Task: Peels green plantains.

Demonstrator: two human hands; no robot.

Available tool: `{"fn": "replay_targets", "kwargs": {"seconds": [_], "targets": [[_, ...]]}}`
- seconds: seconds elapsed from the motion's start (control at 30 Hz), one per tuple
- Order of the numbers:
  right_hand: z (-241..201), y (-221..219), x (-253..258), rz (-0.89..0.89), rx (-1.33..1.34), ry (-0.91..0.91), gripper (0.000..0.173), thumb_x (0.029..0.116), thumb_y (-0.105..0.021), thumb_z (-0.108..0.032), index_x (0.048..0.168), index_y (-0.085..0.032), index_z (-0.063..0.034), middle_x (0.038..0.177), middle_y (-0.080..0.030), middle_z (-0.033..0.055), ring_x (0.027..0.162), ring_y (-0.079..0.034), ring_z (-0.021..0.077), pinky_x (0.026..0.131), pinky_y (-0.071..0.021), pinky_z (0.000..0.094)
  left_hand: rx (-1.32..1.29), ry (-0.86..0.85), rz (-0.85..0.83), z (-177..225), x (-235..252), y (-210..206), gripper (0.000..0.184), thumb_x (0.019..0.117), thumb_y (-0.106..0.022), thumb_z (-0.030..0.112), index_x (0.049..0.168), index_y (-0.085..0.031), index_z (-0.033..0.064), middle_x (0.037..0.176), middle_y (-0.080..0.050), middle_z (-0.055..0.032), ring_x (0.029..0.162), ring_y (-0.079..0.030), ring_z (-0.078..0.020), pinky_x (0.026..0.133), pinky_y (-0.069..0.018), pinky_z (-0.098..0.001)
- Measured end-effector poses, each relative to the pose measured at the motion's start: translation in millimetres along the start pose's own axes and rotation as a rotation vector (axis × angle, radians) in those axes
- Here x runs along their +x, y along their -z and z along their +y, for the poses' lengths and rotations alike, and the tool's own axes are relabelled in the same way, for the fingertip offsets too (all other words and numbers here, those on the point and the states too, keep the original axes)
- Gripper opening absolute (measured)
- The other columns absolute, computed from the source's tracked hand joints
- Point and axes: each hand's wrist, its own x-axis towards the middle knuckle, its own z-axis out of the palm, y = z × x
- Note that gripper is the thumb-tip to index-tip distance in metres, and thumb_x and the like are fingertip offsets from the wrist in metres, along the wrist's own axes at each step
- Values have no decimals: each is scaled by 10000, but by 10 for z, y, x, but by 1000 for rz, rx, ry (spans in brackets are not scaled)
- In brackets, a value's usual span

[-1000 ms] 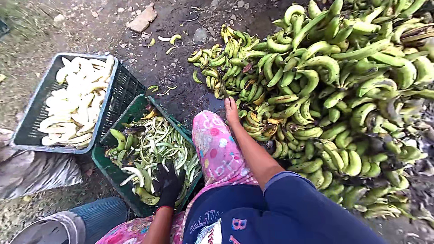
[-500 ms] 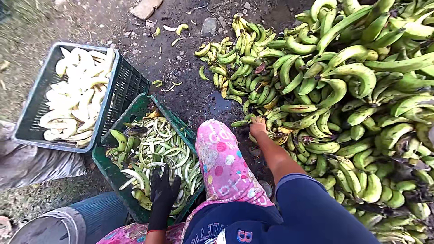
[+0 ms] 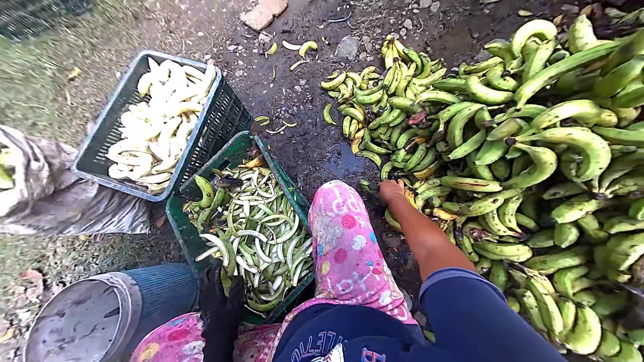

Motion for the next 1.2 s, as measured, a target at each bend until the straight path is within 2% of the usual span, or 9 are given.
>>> {"fn": "replay_targets", "kwargs": {"seconds": [0.17,0.37,0.53,0.67,0.73,0.87,0.97,1.07,1.2], "targets": [[-689,685,-283,282,347,-23,366,940,-699,-237,1250,-686,-45,1338,-618,262,1180,-619,482,949,-465,728,-201,-78,-44,444,200,-88,656,1001,-469,444,1477,-485,-6,1535,-467,-212,1449,-427,-306,1200,-342,-474],[-1780,1653,-1280,594,322,522,261,932,-710,-129,1165,-718,-13,1278,-662,211,1161,-643,411,1012,-470,651,-686,20,-158,878,565,-89,584,1034,-478,382,1542,-432,96,1498,-537,-88,1271,-583,-149,1062,-487,-365],[-2565,1457,-2213,708,219,1247,248,786,-812,-50,1030,-767,-60,1189,-712,152,1061,-690,339,945,-532,592,-1086,77,-92,743,718,-114,543,1078,-417,250,1568,-333,33,1588,-411,-125,1400,-463,-170,1109,-447,-351],[-2944,685,-2584,443,-22,1557,171,875,-727,-111,1045,-742,-104,1194,-724,102,1061,-707,300,912,-554,559,-1309,246,116,598,546,-110,435,1080,-467,211,1443,-422,-23,1249,-626,-147,1036,-644,-117,881,-560,-294],[-3015,370,-2652,359,-90,1576,136,884,-703,-88,1019,-721,-72,1173,-722,122,1048,-708,318,891,-556,567,-1290,393,357,564,486,-29,449,1046,-556,189,1425,-446,-26,1162,-636,-155,953,-642,-143,835,-565,-322],[-3072,138,-2644,242,-230,1464,151,898,-659,-79,1038,-712,-55,1151,-711,130,1040,-696,326,920,-529,569,-924,330,671,330,406,368,530,886,-737,159,1326,-525,-46,1078,-672,-146,928,-669,-163,840,-576,-342],[-3080,273,-2712,414,-233,1469,148,895,-641,-25,1018,-712,-64,1164,-722,116,1054,-702,324,906,-533,570,-805,398,688,200,417,749,616,884,-769,211,1374,-484,-29,1076,-668,-162,899,-672,-205,806,-581,-407],[-3074,431,-2612,651,-186,1439,201,898,-632,27,1010,-730,-107,1275,-703,88,1164,-672,317,969,-514,587,-1064,454,645,100,408,825,513,956,-703,265,1363,-481,45,1005,-654,-117,806,-644,-192,702,-570,-394],[-2846,339,-2439,473,-186,1209,234,898,-696,-58,1081,-778,-178,1560,-497,82,1424,-468,339,1137,-336,647,-1534,451,370,121,214,670,304,1016,-590,328,1258,-579,143,1026,-665,-57,866,-665,-185,760,-587,-418]]}}
